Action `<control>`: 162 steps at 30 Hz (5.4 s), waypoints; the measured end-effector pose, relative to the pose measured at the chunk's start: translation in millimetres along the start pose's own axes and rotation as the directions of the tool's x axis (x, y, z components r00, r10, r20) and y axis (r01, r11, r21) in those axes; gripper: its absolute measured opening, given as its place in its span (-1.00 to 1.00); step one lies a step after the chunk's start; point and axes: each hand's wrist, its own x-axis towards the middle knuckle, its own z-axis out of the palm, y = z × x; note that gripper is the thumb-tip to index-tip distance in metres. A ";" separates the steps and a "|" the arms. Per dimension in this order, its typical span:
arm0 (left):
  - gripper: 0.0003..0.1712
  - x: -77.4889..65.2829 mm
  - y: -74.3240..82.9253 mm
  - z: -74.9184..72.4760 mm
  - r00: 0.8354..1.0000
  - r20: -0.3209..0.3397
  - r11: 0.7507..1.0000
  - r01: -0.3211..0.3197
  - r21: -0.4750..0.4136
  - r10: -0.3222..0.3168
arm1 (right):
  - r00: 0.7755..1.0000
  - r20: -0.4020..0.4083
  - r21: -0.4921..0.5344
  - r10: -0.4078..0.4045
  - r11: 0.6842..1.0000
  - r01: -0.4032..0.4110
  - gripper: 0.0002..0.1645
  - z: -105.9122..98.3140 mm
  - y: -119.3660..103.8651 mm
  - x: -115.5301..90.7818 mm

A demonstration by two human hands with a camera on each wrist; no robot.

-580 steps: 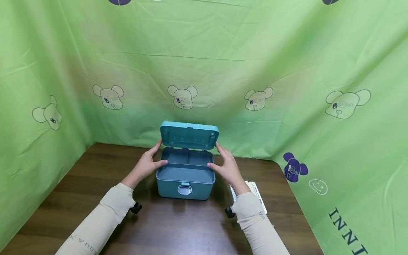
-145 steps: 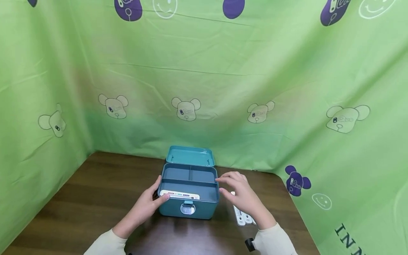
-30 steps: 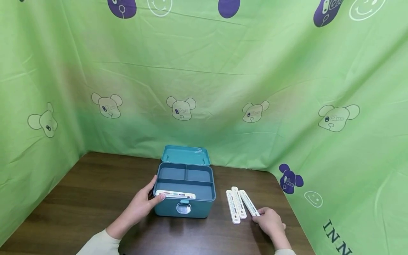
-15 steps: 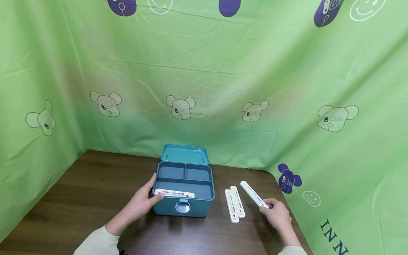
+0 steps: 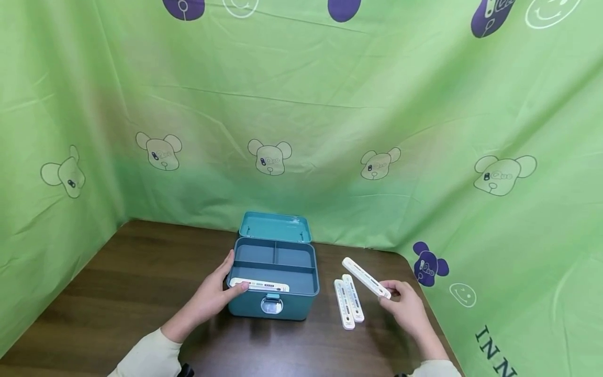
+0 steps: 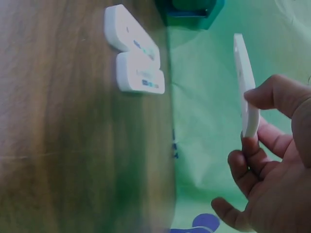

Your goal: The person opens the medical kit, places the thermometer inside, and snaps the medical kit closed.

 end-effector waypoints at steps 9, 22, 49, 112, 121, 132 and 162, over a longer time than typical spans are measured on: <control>0.21 0.8 4.1 -2.0 0.999 0.027 0.999 0.039 -0.011 -0.038 | 0.985 0.015 0.056 -0.171 0.984 0.170 -0.59 -2.0 -21.1 6.1; 0.22 -0.5 2.8 -1.4 0.999 0.033 0.998 0.032 -0.050 -0.031 | 0.931 0.110 0.043 -0.348 0.938 0.345 -0.52 -12.1 -56.2 18.7; 0.19 -3.3 4.2 -2.3 0.997 0.024 0.996 0.071 -0.054 -0.070 | 0.809 0.361 -0.130 -0.464 0.834 0.536 -0.64 3.0 -127.8 55.5; 0.15 -2.4 9.1 -2.6 0.997 0.021 0.997 0.079 -0.025 -0.079 | 0.522 0.668 -0.047 -0.531 0.670 0.741 -0.58 32.0 -186.6 88.2; 0.14 -1.9 10.7 -2.6 0.997 0.014 0.997 0.072 -0.036 -0.072 | 0.479 0.679 -0.063 -0.556 0.606 0.793 -0.63 46.4 -197.7 90.4; 0.14 -4.7 10.7 -1.3 0.995 0.030 0.995 0.094 -0.045 -0.093 | 0.476 0.679 -0.097 -0.559 0.574 0.813 -0.64 69.1 -198.2 85.4; 0.16 -2.5 12.3 -6.4 0.993 0.049 0.993 0.111 -0.039 -0.109 | 0.517 0.636 -0.178 -0.573 0.543 0.821 -0.71 85.0 -203.1 69.5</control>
